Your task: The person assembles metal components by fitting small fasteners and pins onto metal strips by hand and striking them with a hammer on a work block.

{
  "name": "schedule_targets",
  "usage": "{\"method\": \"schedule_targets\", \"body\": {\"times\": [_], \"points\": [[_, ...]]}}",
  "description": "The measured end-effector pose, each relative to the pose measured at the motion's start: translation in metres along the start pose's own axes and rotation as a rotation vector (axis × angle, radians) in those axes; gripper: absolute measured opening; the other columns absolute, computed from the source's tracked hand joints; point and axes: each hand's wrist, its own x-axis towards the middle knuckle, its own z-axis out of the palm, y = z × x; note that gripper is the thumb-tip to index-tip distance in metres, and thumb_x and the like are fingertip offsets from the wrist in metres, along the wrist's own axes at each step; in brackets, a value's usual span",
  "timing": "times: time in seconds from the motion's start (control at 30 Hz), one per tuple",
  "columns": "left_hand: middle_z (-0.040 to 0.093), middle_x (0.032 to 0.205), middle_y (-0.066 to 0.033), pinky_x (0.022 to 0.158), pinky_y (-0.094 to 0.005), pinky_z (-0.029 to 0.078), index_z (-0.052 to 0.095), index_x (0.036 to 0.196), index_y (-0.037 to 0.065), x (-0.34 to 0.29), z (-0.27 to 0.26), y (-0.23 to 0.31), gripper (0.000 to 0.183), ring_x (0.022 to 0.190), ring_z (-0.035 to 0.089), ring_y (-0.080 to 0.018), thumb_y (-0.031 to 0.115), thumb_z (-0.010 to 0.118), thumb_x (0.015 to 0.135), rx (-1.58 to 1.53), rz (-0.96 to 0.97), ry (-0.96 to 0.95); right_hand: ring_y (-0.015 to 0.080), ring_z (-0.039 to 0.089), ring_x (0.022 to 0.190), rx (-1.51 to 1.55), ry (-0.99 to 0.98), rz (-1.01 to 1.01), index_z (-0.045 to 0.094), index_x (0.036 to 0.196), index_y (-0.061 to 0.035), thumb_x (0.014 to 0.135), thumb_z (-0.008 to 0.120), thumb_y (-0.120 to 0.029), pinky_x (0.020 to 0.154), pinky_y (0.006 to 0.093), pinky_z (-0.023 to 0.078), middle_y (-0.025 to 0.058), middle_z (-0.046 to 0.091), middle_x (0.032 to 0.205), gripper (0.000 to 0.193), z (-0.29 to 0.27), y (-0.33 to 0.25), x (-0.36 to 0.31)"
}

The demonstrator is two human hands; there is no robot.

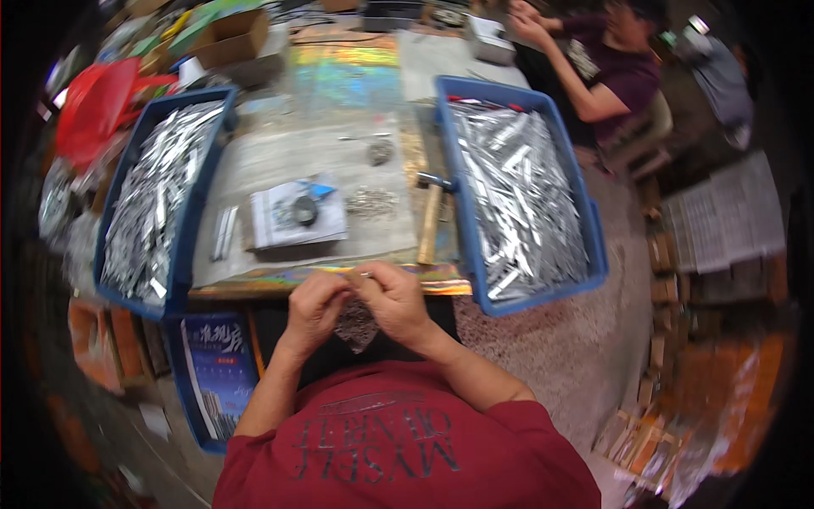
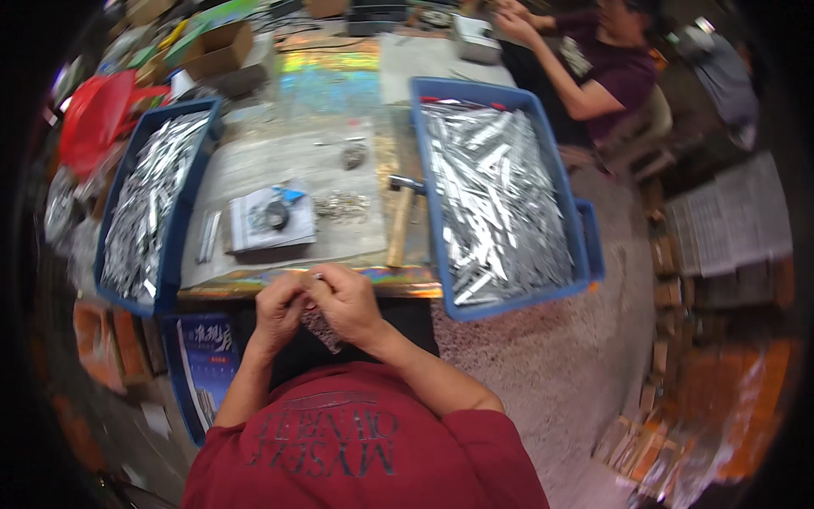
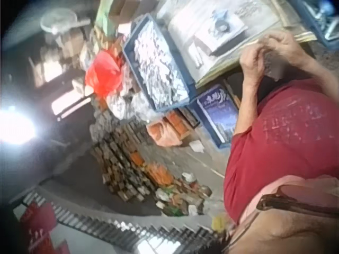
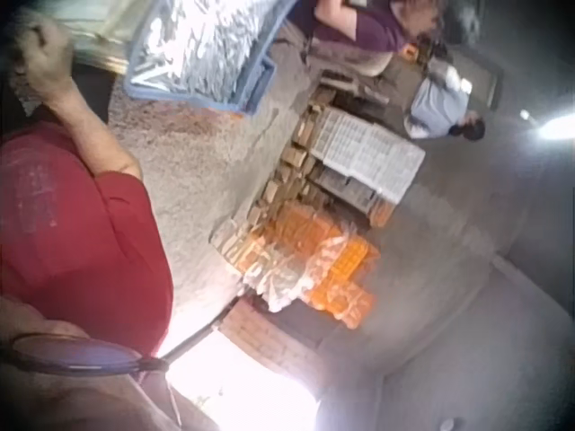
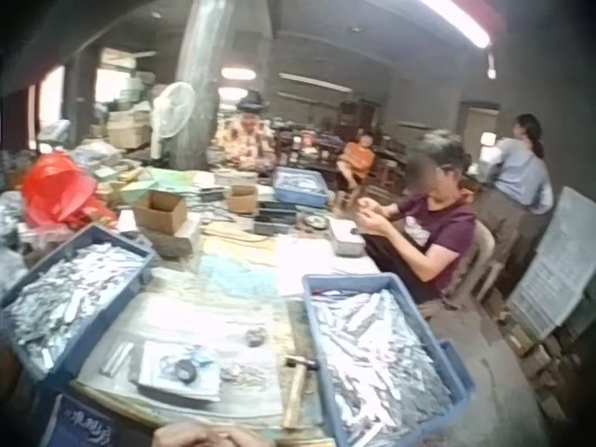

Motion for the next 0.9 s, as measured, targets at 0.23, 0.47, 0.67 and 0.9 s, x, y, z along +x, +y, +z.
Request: {"method": "schedule_targets", "body": {"times": [0.23,0.47,0.67,0.9], "points": [[0.054,0.065,-0.0101,0.052,-0.0287,0.040,0.054,0.074,0.000,-0.016,-0.037,-0.005,0.007,0.058,0.052,-0.0215,0.001,0.059,0.069,0.100,-0.173,0.134,0.0048,0.043,0.056,0.065,0.033,0.078,0.049,0.103,0.0018,0.083,0.047,-0.012,0.049,0.0179,0.036,-0.0007,0.049,0.067,0.025,-0.010,0.016,-0.011],[0.056,0.071,-0.0157,0.058,-0.0344,0.043,0.056,0.075,-0.001,-0.023,-0.096,-0.047,0.011,0.066,0.055,-0.0304,0.009,0.057,0.072,0.407,-0.438,0.408,0.0016,0.037,0.048,0.101,0.046,0.151,0.053,0.096,0.0003,0.086,0.043,-0.018,0.043,0.0134,0.028,-0.0004,0.048,0.063,0.023,-0.016,0.023,-0.015],[0.055,0.071,-0.0147,0.059,-0.0378,0.044,0.054,0.072,0.002,-0.018,-0.122,-0.082,0.011,0.067,0.055,-0.0312,0.013,0.056,0.072,0.809,-0.486,0.406,0.0022,0.038,0.049,0.073,0.025,0.173,0.054,0.095,0.0017,0.085,0.045,-0.016,0.043,0.0139,0.029,0.0001,0.048,0.063,0.022,-0.015,0.026,-0.018],[0.054,0.068,-0.0130,0.058,-0.0387,0.043,0.053,0.070,0.003,-0.005,-0.119,-0.103,0.014,0.064,0.054,-0.0307,0.016,0.058,0.071,0.886,-0.506,0.370,0.0020,0.036,0.046,0.055,0.021,0.169,0.053,0.093,0.0010,0.086,0.044,-0.018,0.041,0.0136,0.028,-0.0002,0.047,0.061,0.022,-0.015,0.034,-0.020]]}}
